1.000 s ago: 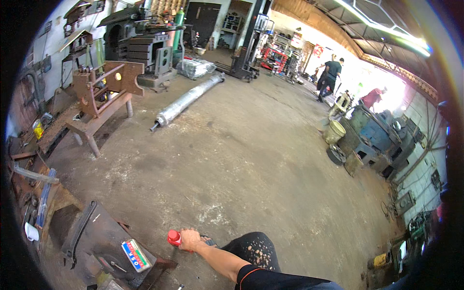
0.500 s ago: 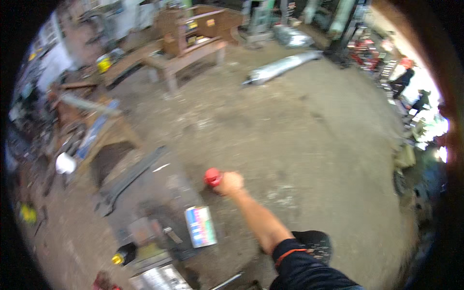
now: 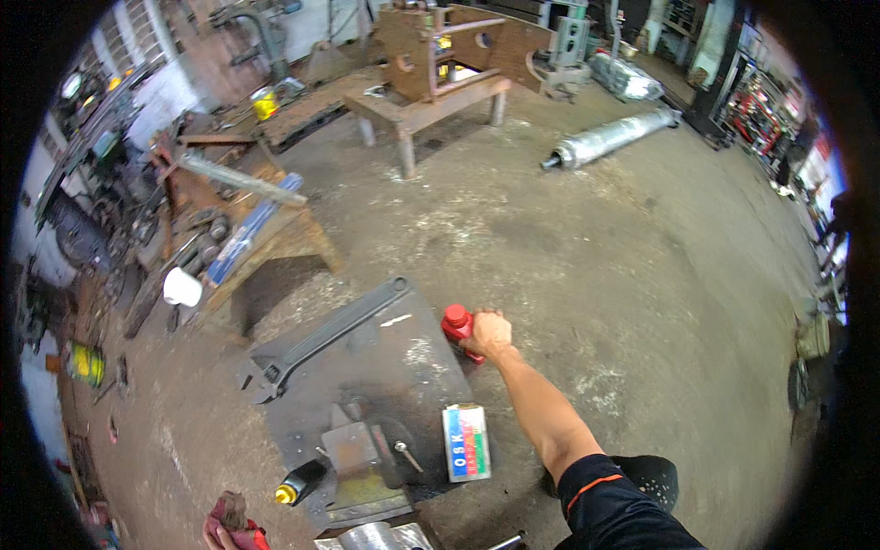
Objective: The person pours lubricant from a red bottle into a small black container, then uses a yellow-capped bottle to apply lubricant to a metal part clamped in a vise. They insert a metal rod into the part and use a large adjustable wrench to tighten it.
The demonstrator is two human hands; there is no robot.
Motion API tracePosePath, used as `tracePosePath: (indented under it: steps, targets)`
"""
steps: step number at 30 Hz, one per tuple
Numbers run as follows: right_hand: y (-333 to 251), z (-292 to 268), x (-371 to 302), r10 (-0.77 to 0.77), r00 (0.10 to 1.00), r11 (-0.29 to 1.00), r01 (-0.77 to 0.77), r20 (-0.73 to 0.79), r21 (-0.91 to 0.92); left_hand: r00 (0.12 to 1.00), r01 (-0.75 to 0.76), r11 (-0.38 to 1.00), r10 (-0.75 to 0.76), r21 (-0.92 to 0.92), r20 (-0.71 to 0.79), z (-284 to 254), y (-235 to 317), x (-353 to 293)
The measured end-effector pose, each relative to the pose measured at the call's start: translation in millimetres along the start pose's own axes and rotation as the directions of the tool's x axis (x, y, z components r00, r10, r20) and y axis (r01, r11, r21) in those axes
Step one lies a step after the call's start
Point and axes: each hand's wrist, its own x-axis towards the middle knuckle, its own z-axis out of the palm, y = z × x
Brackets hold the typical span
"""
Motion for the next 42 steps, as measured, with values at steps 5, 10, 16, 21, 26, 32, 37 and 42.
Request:
tracePosePath:
  steps: [5, 10, 16, 21, 26, 32, 37, 42]
  targets:
    - [-12.8, 13.7, 18.7, -0.045, 0.999, 0.999, 0.045, -0.025, -0.019, 1.000, -0.017, 0.999, 0.016, -0.029, -0.017, 5.0, -3.5, 3.7]
    - [4.9, 9.8, 11.2, -0.117, 0.989, 0.991, 0.122, 0.093, -0.050, 0.994, -0.110, 0.994, 0.110, -0.011, -0.016, 35.2, 49.9, -15.8]
    - [73.6, -88.8, -48.7, -0.172, 0.935, 0.903, 0.276, 0.311, -0.329, 0.989, -0.142, 0.967, 0.145, -0.213, -0.003, 63.2, 90.6, -22.3]
    - [67.1, -156.1, -163.8, -0.414, 0.811, 0.837, 0.518, 0.413, -0.177, 0.991, -0.124, 0.952, 0.132, -0.279, 0.013, 74.1, 100.1, -26.2]
    - [2.5, -147.6, -252.9, -0.591, 0.800, 0.806, 0.580, 0.107, 0.116, 0.936, -0.349, 0.875, 0.307, -0.335, -0.172, 93.2, 188.4, -39.9]
    - [-36.4, -105.1, -270.3, -0.631, 0.771, 0.775, 0.632, -0.084, -0.021, 0.356, -0.853, 0.423, 0.900, -0.306, 0.251, 204.8, 364.5, -85.4]
    - [-29.5, -88.7, -274.5, -0.596, 0.795, 0.803, 0.591, -0.112, -0.077, 0.144, -0.967, 0.233, 0.837, -0.107, 0.527, 295.8, 404.2, -125.2]
    - [-5.2, -93.3, -282.2, -0.615, 0.784, 0.786, 0.618, -0.085, 0.016, 0.400, -0.876, 0.430, 0.397, 0.217, 0.826, 310.9, 393.1, -175.6]
